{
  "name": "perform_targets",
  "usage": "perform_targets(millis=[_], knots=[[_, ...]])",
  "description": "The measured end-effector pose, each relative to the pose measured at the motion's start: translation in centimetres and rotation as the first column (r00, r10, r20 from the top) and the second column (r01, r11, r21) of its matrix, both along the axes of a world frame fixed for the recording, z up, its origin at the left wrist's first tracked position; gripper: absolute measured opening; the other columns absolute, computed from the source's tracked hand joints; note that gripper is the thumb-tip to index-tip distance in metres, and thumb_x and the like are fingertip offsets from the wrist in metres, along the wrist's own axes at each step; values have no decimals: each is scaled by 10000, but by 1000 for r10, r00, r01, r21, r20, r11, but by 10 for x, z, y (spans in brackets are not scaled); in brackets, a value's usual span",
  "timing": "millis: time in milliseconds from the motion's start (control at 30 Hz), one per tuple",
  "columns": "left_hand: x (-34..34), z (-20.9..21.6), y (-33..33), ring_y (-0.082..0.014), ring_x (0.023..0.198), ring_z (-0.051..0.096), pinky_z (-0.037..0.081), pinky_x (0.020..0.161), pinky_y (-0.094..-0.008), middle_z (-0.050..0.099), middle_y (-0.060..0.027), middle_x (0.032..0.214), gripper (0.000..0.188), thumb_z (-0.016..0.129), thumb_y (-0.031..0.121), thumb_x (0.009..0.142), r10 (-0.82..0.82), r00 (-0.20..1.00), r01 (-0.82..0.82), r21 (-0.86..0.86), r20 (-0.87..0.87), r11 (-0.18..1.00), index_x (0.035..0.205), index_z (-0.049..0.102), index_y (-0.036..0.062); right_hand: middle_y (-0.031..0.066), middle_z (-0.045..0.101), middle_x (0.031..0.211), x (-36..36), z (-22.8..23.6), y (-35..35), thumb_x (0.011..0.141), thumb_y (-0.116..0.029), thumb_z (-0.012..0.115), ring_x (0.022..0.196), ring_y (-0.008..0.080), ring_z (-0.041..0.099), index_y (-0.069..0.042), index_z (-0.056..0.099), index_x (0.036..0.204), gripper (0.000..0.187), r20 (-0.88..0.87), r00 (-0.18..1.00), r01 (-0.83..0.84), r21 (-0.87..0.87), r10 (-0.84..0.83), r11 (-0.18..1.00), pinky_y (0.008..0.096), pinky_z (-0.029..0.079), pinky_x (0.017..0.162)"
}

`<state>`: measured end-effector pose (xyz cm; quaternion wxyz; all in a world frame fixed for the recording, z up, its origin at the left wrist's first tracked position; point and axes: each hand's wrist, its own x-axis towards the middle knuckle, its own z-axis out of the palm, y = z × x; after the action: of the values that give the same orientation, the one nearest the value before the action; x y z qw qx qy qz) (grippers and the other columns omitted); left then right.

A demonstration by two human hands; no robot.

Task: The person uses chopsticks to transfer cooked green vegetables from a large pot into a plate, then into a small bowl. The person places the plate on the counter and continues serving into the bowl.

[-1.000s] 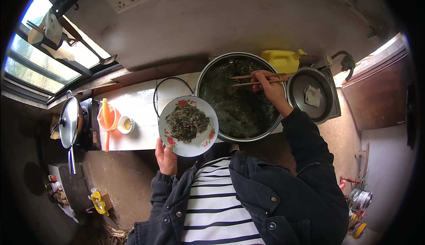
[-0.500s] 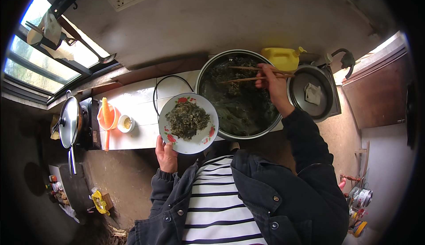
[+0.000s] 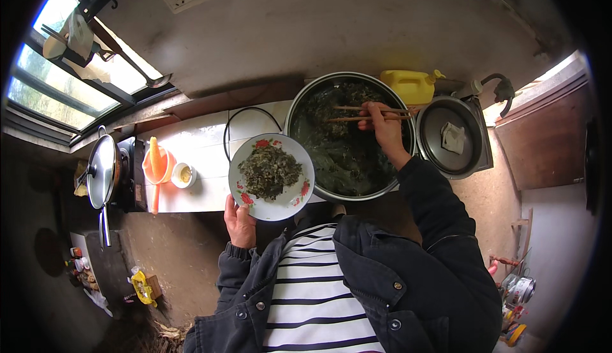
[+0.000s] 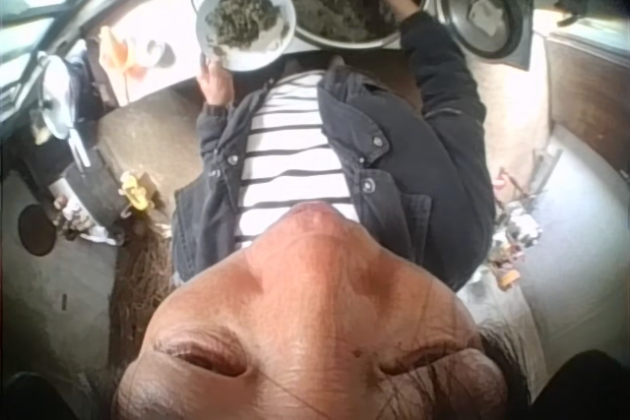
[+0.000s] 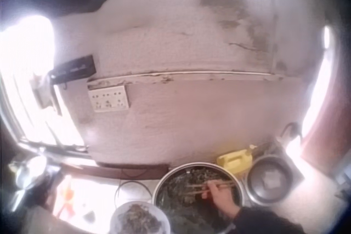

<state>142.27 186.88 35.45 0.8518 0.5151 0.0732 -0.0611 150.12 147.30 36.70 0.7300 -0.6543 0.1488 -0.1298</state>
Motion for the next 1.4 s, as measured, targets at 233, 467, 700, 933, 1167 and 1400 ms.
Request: perform_targets(millis=[233,467,700,933,1167,1400], knots=[[1,3,-2,-185,1012,604,508,869,-324,599,-109,1178,375,478,40,938,13,1000,-14,-10,-18,1000,1311,456,2,127,681,874,-10,1,1,998,-257,585,685,184,688,53,658,1066,325,-15,1000,-20,44,20,999,298,595,606],[3,3,-3,-105,835,584,462,645,-226,614,-56,1079,355,498,70,943,5,1000,-4,47,-30,999,1295,471,36,115,679,854,-28,9,-3,996,-254,584,666,163,672,42,654,1054,310,-105,994,-18,122,31,992,283,582,591],[7,6,-5,-87,776,571,449,603,-217,616,-38,1027,311,500,82,945,-10,999,14,90,-42,996,1254,487,47,112,686,861,-58,22,-14,984,-255,598,646,147,665,31,659,1051,300,-124,991,88,247,-58,965,259,576,586],[12,5,-11,-74,724,547,445,593,-213,618,-34,999,299,502,96,951,-51,998,53,83,-27,995,1246,496,47,99,687,867,-88,62,-16,988,-253,597,631,127,648,14,651,1057,281,-44,986,169,306,-163,937,251,566,579],[19,7,-23,-93,754,564,491,642,-234,612,-42,1021,293,494,112,956,-119,991,122,52,-60,991,1241,497,47,112,685,872,-121,122,22,1005,-249,567,622,150,647,29,636,1064,292,111,993,19,255,-48,967,257,559,569],[29,14,-54,-125,831,615,546,715,-274,605,-62,1049,311,471,124,959,-215,975,218,54,-45,975,1259,478,44,114,692,904,-124,119,48,1018,-241,556,691,142,663,25,652,1092,292,25,982,-188,-14,188,982,240,562,622]])
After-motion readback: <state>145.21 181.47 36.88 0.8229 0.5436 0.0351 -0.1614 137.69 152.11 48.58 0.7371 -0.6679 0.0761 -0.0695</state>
